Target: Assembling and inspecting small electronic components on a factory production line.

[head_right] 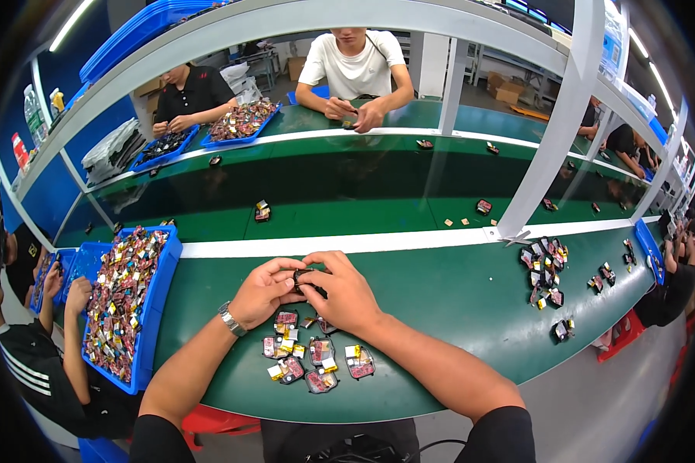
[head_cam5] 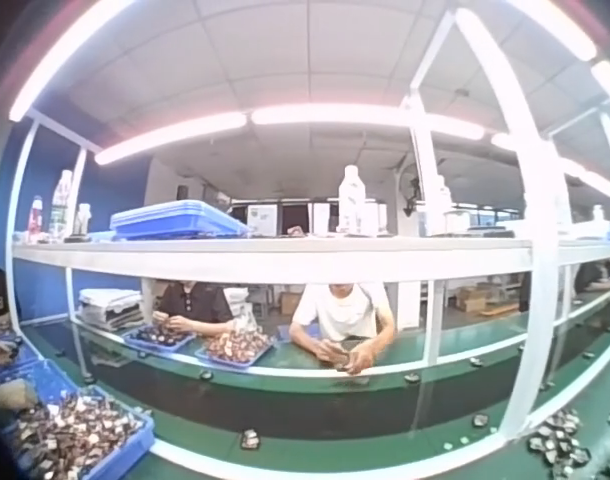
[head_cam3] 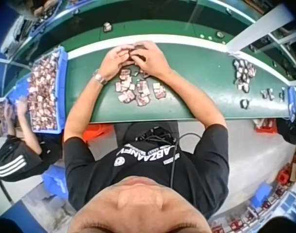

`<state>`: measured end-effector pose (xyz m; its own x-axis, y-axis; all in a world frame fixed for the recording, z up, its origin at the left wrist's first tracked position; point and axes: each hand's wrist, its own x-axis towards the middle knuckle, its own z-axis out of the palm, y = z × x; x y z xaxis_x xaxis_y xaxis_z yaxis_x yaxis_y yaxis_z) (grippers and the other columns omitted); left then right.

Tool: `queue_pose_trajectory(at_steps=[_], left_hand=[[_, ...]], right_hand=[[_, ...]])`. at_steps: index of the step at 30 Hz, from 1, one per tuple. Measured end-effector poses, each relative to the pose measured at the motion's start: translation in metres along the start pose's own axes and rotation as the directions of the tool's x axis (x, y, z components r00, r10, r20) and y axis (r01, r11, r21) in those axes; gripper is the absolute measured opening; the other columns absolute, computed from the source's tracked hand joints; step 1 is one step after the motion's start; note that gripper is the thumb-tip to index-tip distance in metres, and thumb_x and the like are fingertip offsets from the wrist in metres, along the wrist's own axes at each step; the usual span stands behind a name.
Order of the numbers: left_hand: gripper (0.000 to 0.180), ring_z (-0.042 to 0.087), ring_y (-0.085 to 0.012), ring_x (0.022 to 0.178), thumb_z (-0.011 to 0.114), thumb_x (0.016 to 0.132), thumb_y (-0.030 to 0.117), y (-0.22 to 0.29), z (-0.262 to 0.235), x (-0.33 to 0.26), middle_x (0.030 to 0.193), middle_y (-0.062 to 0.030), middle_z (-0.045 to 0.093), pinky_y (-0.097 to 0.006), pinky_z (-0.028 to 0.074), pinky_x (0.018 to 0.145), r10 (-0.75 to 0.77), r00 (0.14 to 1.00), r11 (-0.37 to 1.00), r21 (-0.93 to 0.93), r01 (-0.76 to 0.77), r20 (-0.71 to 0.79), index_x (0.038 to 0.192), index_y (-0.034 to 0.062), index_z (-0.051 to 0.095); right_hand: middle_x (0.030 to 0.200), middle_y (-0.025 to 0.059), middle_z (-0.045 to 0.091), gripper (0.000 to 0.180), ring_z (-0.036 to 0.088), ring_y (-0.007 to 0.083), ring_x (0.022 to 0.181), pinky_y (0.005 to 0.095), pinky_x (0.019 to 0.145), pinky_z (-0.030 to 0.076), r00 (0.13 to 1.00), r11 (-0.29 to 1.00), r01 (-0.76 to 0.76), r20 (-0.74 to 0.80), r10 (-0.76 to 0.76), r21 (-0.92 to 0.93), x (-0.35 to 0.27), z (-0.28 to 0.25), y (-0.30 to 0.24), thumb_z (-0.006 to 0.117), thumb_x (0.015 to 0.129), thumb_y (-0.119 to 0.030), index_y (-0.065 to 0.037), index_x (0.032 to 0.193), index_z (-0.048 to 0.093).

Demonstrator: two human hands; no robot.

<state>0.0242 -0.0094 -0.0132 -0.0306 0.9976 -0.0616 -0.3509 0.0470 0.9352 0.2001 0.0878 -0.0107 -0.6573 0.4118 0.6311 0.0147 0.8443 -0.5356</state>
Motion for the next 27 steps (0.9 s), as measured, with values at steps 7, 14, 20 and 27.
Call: queue_pose_trajectory(at_steps=[7, 14, 20, 27], left_hand=[[0.03, 0.064, -0.0213, 0.111, 0.056, 0.097, 0.005, -0.002, -0.004, 0.0, 0.12, -0.0126, 0.062, -0.037, 0.056, 0.095, 0.013, 1.0, 0.997, -0.078, -0.012, 0.017, 0.126, 0.0012, 0.05], [0.03, 0.064, -0.0219, 0.11, 0.056, 0.097, 0.004, -0.003, -0.002, 0.001, 0.119, -0.0135, 0.062, -0.038, 0.056, 0.095, 0.029, 1.0, 0.997, -0.068, -0.028, 0.01, 0.126, 0.0011, 0.05], [0.029, 0.064, -0.022, 0.111, 0.056, 0.097, 0.005, -0.005, -0.002, 0.0, 0.119, -0.0143, 0.063, -0.038, 0.055, 0.095, 0.036, 0.999, 0.998, -0.059, -0.037, -0.02, 0.125, 0.001, 0.049], [0.027, 0.063, -0.0208, 0.111, 0.051, 0.098, 0.002, -0.006, -0.002, -0.001, 0.121, -0.0148, 0.062, -0.036, 0.054, 0.097, 0.062, 0.998, 0.997, -0.052, -0.062, -0.001, 0.126, 0.0008, 0.049]], right_hand=[[0.115, 0.0081, 0.063, 0.017, 0.058, 0.0272, 0.108, 0.0367, 0.09, 0.05, 0.996, 0.993, -0.086, 0.014, 0.085, 0.082, -0.002, 0.002, 0.0, 0.071, 0.08, -0.006, -0.007, 0.097, 0.074], [0.115, 0.0092, 0.065, 0.015, 0.059, 0.0283, 0.111, 0.0384, 0.095, 0.048, 0.963, 0.92, -0.268, 0.068, 0.26, 0.285, -0.004, 0.008, 0.008, 0.071, 0.082, -0.01, -0.008, 0.096, 0.076], [0.115, 0.0093, 0.065, 0.014, 0.059, 0.0285, 0.11, 0.0379, 0.093, 0.048, 0.981, 0.972, -0.192, 0.0, 0.194, 0.136, -0.003, 0.006, -0.002, 0.071, 0.083, -0.011, -0.008, 0.096, 0.076], [0.115, 0.0084, 0.065, 0.015, 0.059, 0.0278, 0.111, 0.038, 0.094, 0.049, 0.963, 0.939, -0.265, 0.005, 0.271, 0.217, -0.004, 0.007, -0.006, 0.072, 0.081, -0.009, -0.009, 0.095, 0.076]])
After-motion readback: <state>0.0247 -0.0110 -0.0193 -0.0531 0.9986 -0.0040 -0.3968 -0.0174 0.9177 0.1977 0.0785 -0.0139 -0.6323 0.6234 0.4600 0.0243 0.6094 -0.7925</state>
